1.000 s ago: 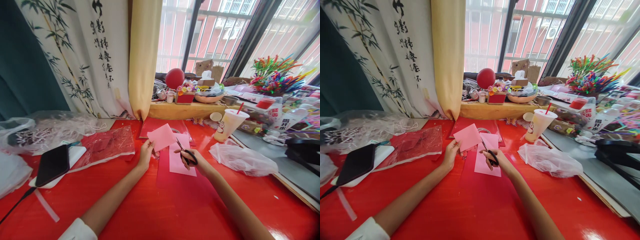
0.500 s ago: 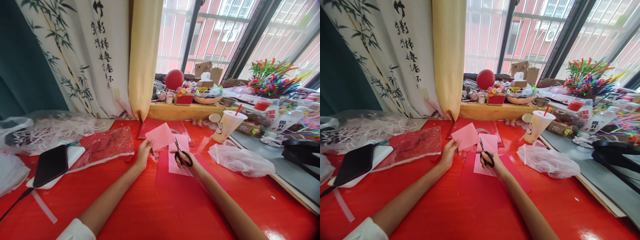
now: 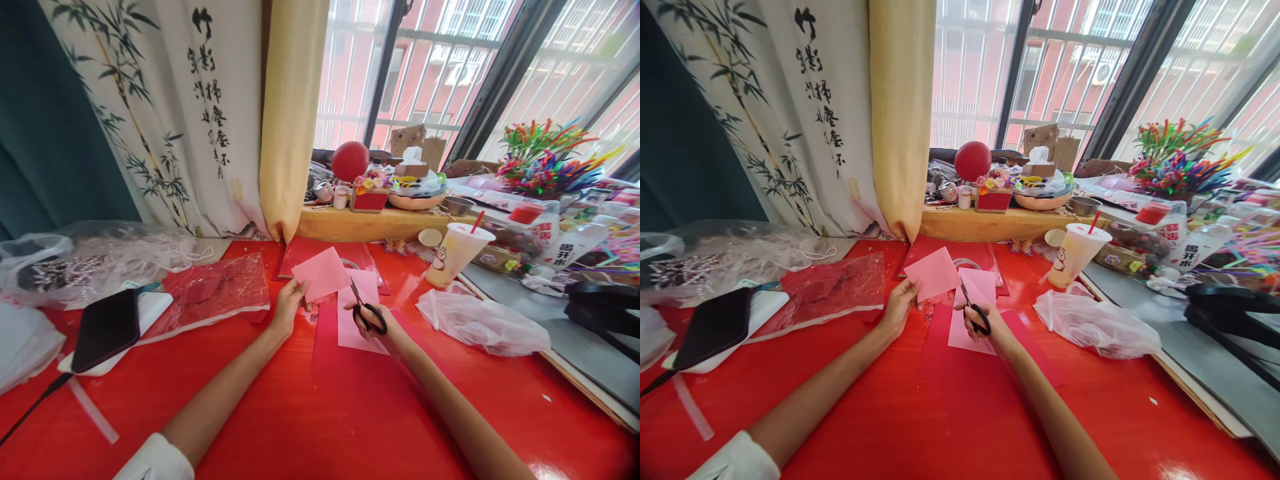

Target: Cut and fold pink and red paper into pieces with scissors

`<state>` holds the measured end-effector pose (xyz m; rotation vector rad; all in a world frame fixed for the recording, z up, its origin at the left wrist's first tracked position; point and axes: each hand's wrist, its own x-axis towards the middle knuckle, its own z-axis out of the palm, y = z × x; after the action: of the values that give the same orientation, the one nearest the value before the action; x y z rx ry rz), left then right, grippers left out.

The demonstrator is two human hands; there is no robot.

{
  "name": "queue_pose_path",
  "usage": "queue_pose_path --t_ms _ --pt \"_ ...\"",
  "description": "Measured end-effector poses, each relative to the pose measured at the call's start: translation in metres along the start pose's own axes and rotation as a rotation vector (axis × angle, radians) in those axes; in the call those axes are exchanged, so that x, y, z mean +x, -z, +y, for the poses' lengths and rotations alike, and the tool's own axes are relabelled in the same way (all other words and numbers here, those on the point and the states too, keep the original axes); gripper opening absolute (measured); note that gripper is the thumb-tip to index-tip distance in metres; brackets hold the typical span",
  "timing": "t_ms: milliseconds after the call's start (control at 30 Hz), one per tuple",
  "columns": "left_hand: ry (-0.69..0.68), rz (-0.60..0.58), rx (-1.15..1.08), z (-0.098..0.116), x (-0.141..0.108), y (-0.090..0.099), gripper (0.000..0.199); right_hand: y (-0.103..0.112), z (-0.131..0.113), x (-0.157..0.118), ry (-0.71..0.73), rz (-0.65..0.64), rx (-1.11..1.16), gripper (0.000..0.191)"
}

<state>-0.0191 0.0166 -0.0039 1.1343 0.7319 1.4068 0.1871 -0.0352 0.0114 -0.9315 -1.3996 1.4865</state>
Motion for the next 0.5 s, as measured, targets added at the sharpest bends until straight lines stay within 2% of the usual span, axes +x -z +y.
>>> queue_pose_path --t_ms 500 --pt "0.033 -0.015 -0.025 -0.0005 0.0034 0.0028 0.025 0.0036 0.0022 0.0013 0.017 0.024 -0.081 0.033"
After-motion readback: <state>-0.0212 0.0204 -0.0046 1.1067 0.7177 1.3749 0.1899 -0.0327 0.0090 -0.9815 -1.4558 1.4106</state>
